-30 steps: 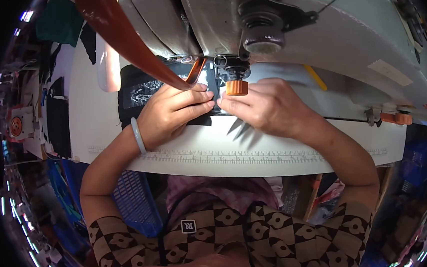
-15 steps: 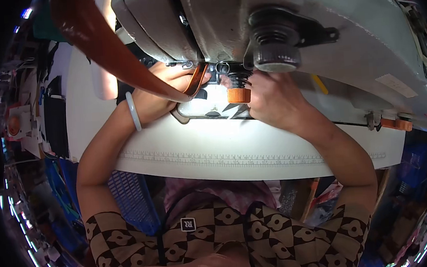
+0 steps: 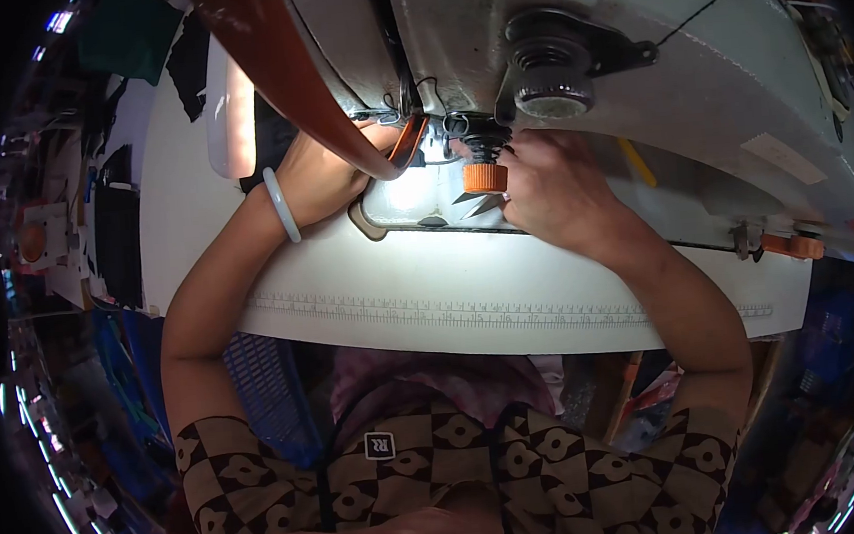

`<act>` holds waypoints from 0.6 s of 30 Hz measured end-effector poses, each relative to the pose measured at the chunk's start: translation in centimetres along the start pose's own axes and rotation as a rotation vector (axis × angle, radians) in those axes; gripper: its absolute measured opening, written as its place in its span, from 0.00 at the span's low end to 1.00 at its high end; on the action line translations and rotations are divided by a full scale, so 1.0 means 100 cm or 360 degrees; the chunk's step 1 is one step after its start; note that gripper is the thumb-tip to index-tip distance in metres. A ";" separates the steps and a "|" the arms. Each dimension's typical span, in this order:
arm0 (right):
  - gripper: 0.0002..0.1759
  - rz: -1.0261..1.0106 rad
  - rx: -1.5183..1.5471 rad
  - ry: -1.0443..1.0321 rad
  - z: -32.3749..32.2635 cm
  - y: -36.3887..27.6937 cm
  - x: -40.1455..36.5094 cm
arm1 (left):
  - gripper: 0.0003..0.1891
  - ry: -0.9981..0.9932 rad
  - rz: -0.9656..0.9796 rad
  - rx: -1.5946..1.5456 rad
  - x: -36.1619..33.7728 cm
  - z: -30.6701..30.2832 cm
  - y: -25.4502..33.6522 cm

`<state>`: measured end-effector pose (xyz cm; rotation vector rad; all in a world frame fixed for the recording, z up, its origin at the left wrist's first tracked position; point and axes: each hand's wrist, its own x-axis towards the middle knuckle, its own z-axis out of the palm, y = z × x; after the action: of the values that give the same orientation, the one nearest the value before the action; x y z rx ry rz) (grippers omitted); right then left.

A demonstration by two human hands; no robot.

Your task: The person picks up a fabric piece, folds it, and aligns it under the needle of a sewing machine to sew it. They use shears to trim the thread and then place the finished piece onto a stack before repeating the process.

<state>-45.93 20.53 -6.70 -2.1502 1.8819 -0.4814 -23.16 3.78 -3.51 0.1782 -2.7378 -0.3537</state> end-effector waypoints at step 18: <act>0.39 -0.0415 -0.0181 0.0265 -0.012 -0.014 0.002 | 0.16 0.0128 0.0024 -0.0192 -0.024 0.014 0.027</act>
<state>-45.07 20.56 -5.03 -2.5183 1.7548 -0.6362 -21.68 7.08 -4.85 0.1368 -2.6280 -0.4951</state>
